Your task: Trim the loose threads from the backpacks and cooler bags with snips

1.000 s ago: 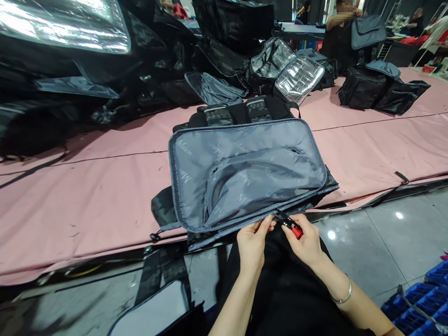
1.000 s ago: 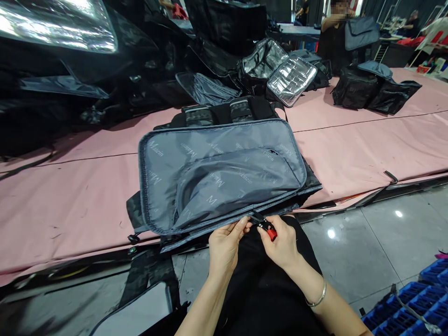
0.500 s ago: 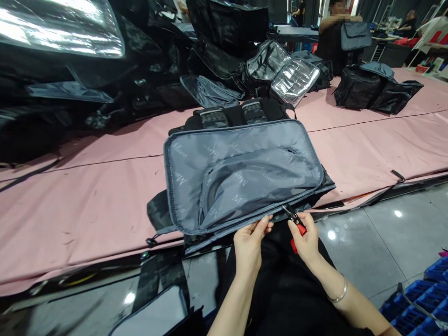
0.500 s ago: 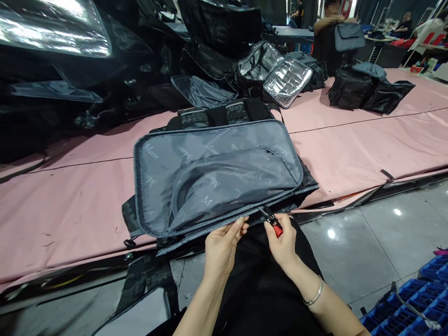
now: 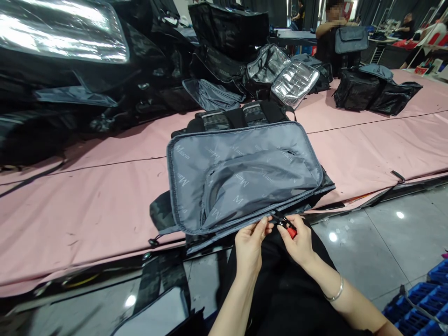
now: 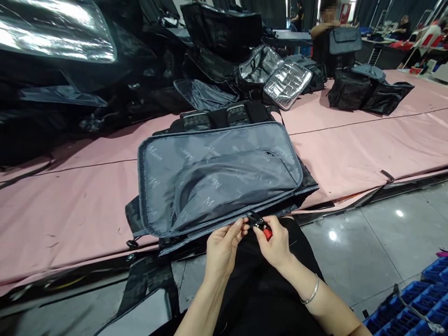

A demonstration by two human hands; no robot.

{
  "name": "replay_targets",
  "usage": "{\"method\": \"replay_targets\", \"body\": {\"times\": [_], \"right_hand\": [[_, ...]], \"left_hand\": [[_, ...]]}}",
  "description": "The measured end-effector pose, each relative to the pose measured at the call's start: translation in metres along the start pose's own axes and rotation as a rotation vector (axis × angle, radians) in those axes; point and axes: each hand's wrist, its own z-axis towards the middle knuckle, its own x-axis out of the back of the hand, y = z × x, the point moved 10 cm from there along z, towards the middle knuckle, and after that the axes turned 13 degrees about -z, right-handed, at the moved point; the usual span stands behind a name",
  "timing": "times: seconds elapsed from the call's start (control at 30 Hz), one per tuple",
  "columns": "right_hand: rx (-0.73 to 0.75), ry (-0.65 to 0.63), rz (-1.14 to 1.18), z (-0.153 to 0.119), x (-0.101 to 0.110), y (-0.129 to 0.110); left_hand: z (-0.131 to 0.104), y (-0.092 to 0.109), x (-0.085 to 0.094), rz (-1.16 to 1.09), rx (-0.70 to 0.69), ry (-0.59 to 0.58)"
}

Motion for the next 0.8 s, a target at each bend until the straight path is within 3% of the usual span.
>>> {"method": "replay_targets", "body": {"times": [0.17,0.27,0.33,0.4,0.47,0.53,0.63,0.8], "right_hand": [[-0.099,-0.099,0.417,-0.003,-0.026,0.015],[-0.14,-0.123,0.576,-0.006,-0.038,0.021],[-0.147,-0.132,0.595,-0.006,-0.042,0.023],[-0.14,-0.132,0.587,-0.005,-0.042,0.022],[-0.125,-0.122,0.571,-0.003,-0.04,0.02],[-0.111,-0.107,0.553,0.0,-0.037,0.018],[-0.104,-0.085,0.52,0.002,-0.034,0.016],[-0.08,-0.066,0.451,0.005,-0.029,0.013]], "left_hand": [[-0.002,0.003,-0.005,0.025,-0.007,-0.023],[-0.005,0.006,-0.005,0.175,-0.052,-0.058],[-0.009,0.02,-0.001,0.398,-0.227,-0.038],[-0.021,0.045,-0.006,0.649,-0.551,-0.015],[-0.04,0.064,-0.024,0.893,-0.902,-0.051],[-0.054,0.068,-0.045,1.122,-1.163,-0.114],[-0.062,0.07,-0.067,1.361,-1.379,-0.121],[-0.066,0.07,-0.084,1.475,-1.518,-0.175]]}}
